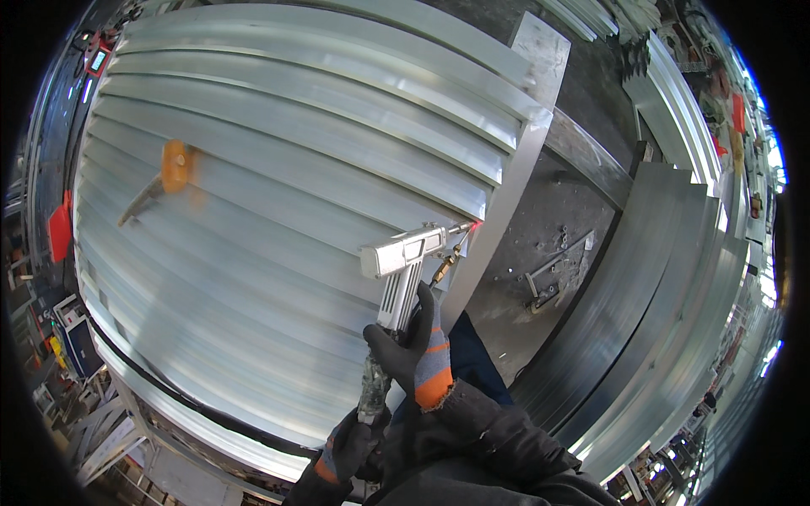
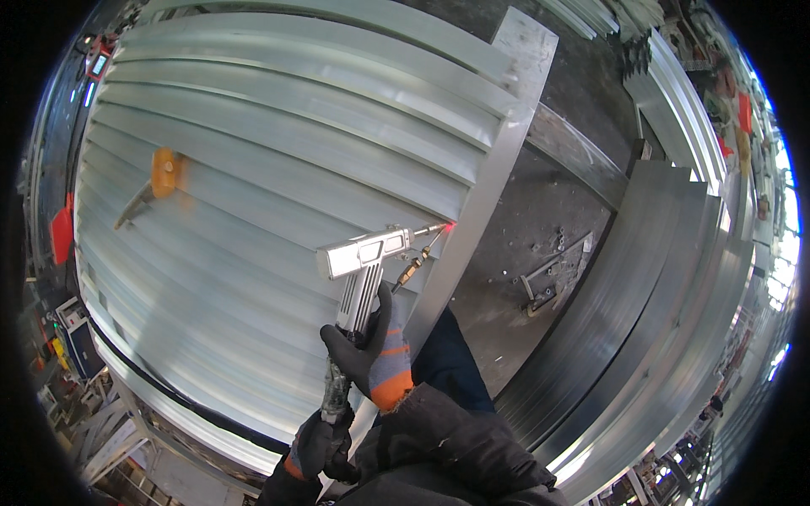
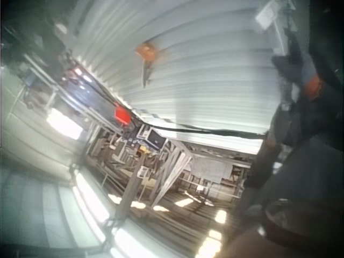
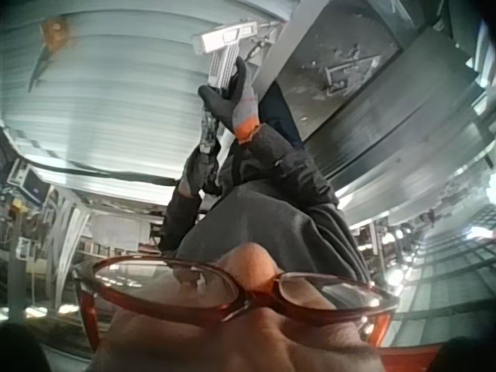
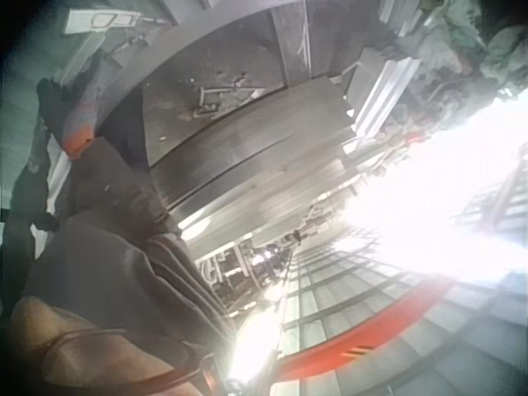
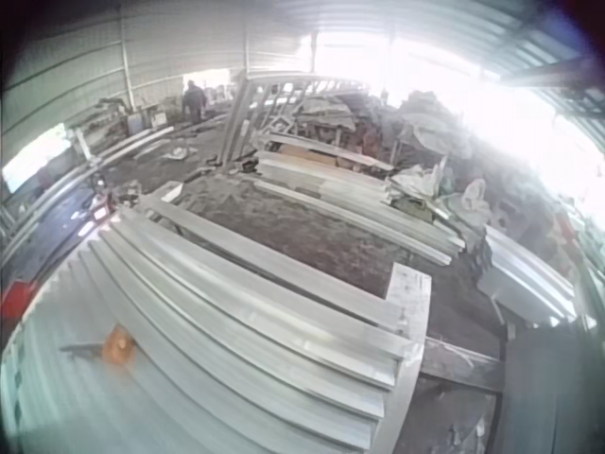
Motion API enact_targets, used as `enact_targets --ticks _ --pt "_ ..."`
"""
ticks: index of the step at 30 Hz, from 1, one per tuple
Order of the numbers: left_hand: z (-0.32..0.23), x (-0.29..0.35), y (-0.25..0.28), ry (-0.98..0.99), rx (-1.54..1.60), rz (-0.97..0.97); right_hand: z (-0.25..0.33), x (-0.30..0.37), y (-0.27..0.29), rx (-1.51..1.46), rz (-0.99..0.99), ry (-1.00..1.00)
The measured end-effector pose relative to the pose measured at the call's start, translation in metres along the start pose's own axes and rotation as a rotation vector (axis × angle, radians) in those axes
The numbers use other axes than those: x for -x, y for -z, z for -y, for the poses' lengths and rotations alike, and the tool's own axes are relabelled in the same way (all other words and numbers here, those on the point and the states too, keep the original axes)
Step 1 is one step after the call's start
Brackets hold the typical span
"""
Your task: The person positions a metal panel on a workbench, then uses a welding torch to join it to a larger metal structure. They repeatedly weld along seams, repositioning the panel as needed to complete the assembly.
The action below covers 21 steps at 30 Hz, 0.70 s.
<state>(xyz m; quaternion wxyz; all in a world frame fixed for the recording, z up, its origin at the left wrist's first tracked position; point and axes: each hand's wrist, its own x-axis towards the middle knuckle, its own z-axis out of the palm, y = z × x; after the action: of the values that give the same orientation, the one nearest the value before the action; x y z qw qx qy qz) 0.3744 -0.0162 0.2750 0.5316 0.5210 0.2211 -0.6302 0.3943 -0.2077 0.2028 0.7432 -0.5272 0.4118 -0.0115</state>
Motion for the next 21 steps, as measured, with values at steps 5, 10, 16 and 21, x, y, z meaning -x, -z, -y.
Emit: enact_targets --ticks 5,10,16,21 --pt "0.011 -0.008 -0.003 0.048 -0.043 -0.129 -0.007 -0.004 0.003 0.005 -0.019 -0.093" --pt "0.02 -0.01 0.002 -0.035 -0.077 -0.13 -0.007 -0.005 0.004 0.009 -0.005 -0.055" --pt "0.019 -0.009 0.006 -0.016 -0.091 -0.136 -0.005 -0.007 0.001 0.002 -0.027 -0.067" --pt "0.014 -0.01 0.005 0.013 -0.09 -0.099 -0.002 -0.008 0.004 0.038 -0.027 -0.097"
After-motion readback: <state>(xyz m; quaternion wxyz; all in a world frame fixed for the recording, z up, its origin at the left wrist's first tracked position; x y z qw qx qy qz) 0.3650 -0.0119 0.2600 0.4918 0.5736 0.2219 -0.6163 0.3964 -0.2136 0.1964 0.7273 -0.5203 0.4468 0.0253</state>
